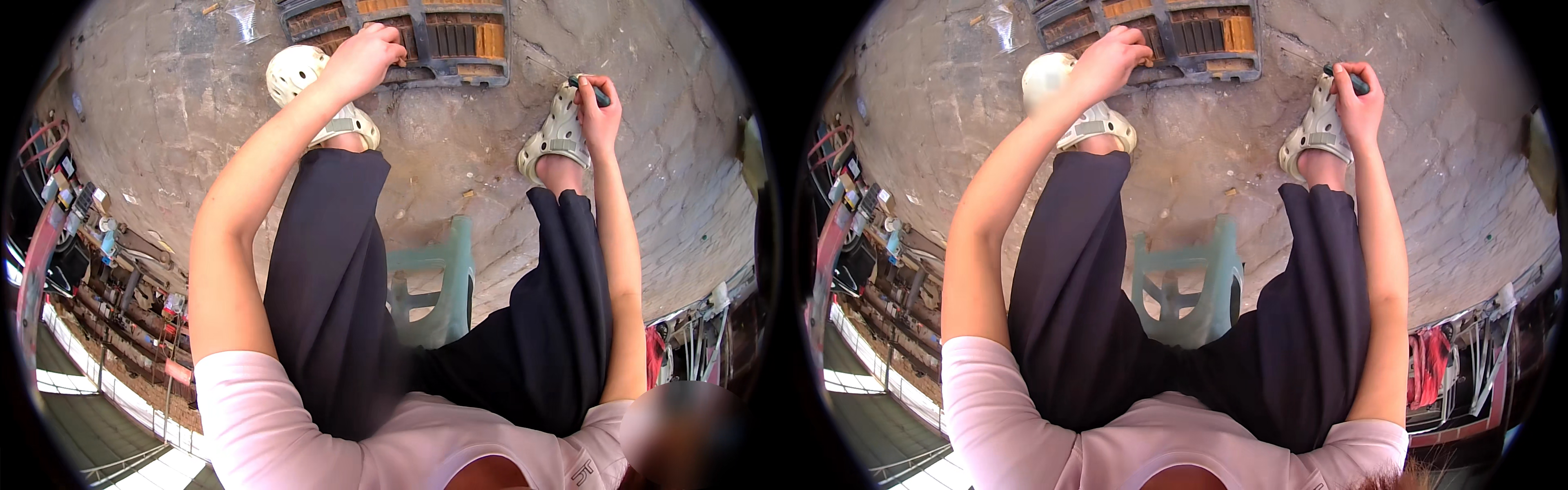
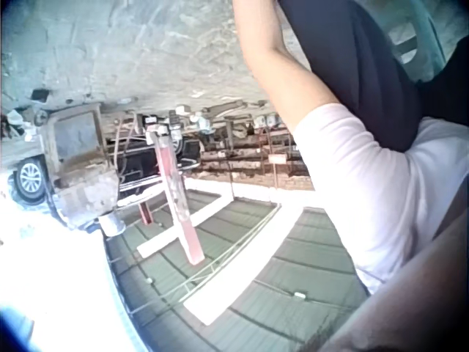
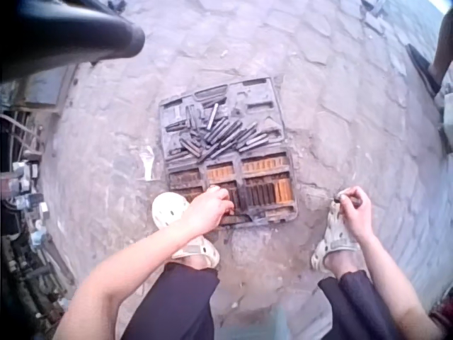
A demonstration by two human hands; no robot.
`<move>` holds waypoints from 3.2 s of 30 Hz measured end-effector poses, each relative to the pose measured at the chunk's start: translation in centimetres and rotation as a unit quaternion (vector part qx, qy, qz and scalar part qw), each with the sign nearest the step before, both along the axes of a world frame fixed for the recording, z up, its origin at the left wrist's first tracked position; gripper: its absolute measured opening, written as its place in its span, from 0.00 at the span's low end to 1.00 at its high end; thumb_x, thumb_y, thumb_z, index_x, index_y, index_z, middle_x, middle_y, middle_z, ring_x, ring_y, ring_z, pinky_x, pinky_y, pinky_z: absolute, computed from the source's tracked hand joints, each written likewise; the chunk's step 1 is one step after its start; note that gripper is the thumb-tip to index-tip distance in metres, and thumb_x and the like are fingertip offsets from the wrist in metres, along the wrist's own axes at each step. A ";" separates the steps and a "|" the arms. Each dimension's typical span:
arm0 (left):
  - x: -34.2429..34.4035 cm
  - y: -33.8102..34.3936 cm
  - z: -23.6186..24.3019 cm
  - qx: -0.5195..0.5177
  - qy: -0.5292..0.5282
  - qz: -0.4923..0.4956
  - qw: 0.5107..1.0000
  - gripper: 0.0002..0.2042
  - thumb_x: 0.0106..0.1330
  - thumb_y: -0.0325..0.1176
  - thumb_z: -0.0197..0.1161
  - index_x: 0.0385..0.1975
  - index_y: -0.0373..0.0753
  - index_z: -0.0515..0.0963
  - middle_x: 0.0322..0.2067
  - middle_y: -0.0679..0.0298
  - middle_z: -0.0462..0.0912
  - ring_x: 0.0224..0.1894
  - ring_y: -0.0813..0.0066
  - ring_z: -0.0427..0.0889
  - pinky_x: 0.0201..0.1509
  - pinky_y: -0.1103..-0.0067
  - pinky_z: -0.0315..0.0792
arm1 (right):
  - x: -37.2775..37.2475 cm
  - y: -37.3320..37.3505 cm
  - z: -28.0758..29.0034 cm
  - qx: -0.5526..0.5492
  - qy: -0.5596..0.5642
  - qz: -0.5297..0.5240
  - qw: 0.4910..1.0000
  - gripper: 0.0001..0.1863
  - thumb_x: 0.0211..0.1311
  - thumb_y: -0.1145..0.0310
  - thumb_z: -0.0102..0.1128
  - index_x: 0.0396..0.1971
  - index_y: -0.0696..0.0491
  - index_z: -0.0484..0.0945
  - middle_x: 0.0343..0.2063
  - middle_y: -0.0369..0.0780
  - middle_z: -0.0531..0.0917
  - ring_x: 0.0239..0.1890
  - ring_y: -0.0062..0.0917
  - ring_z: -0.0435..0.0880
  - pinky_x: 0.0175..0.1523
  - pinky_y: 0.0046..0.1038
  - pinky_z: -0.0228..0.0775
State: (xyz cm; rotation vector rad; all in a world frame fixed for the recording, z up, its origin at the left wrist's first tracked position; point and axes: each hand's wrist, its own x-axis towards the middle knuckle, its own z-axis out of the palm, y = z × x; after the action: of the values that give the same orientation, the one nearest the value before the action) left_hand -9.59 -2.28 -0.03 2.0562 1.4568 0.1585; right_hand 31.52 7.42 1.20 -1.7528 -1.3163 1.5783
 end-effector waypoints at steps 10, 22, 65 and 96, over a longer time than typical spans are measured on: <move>4.5 -2.3 -0.8 0.076 -0.042 0.210 0.974 0.07 0.62 0.26 0.67 0.38 0.42 0.86 0.35 0.63 0.81 0.45 0.61 0.81 0.46 0.69 0.78 | -0.3 -0.2 0.0 0.014 -0.025 0.004 1.000 0.08 0.70 0.65 0.67 0.36 0.53 0.80 0.22 0.29 0.80 0.22 0.08 0.71 0.27 0.16 0.59; 2.9 -0.6 0.1 0.033 0.012 0.048 0.998 0.10 0.58 0.22 0.64 0.38 0.39 0.85 0.37 0.63 0.80 0.46 0.62 0.79 0.51 0.70 0.77 | 0.2 -0.3 0.1 0.001 -0.026 -0.001 1.000 0.08 0.70 0.64 0.67 0.37 0.52 0.81 0.22 0.29 0.80 0.20 0.08 0.70 0.25 0.16 0.57; 3.7 -2.8 0.7 0.031 -0.073 0.221 0.972 0.13 0.61 0.27 0.68 0.44 0.40 0.75 0.36 0.60 0.83 0.44 0.57 0.83 0.47 0.65 0.78 | -23.3 1.0 2.0 0.104 -0.005 0.252 0.962 0.10 0.59 0.67 0.66 0.29 0.59 0.79 0.19 0.45 0.82 0.22 0.28 0.82 0.31 0.32 0.73; 2.3 -1.8 0.6 0.056 0.013 0.154 0.986 0.08 0.57 0.29 0.69 0.36 0.42 0.84 0.36 0.65 0.81 0.48 0.62 0.80 0.50 0.68 0.79 | -23.4 1.5 3.2 0.121 -0.018 0.306 0.944 0.12 0.60 0.65 0.67 0.27 0.59 0.79 0.18 0.46 0.82 0.21 0.29 0.83 0.30 0.34 0.73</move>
State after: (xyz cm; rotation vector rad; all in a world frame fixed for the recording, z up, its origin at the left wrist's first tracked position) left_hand -7.34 -4.06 0.53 1.9116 1.8122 0.3462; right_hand 8.07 8.94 4.43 -1.2894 -2.1157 1.5856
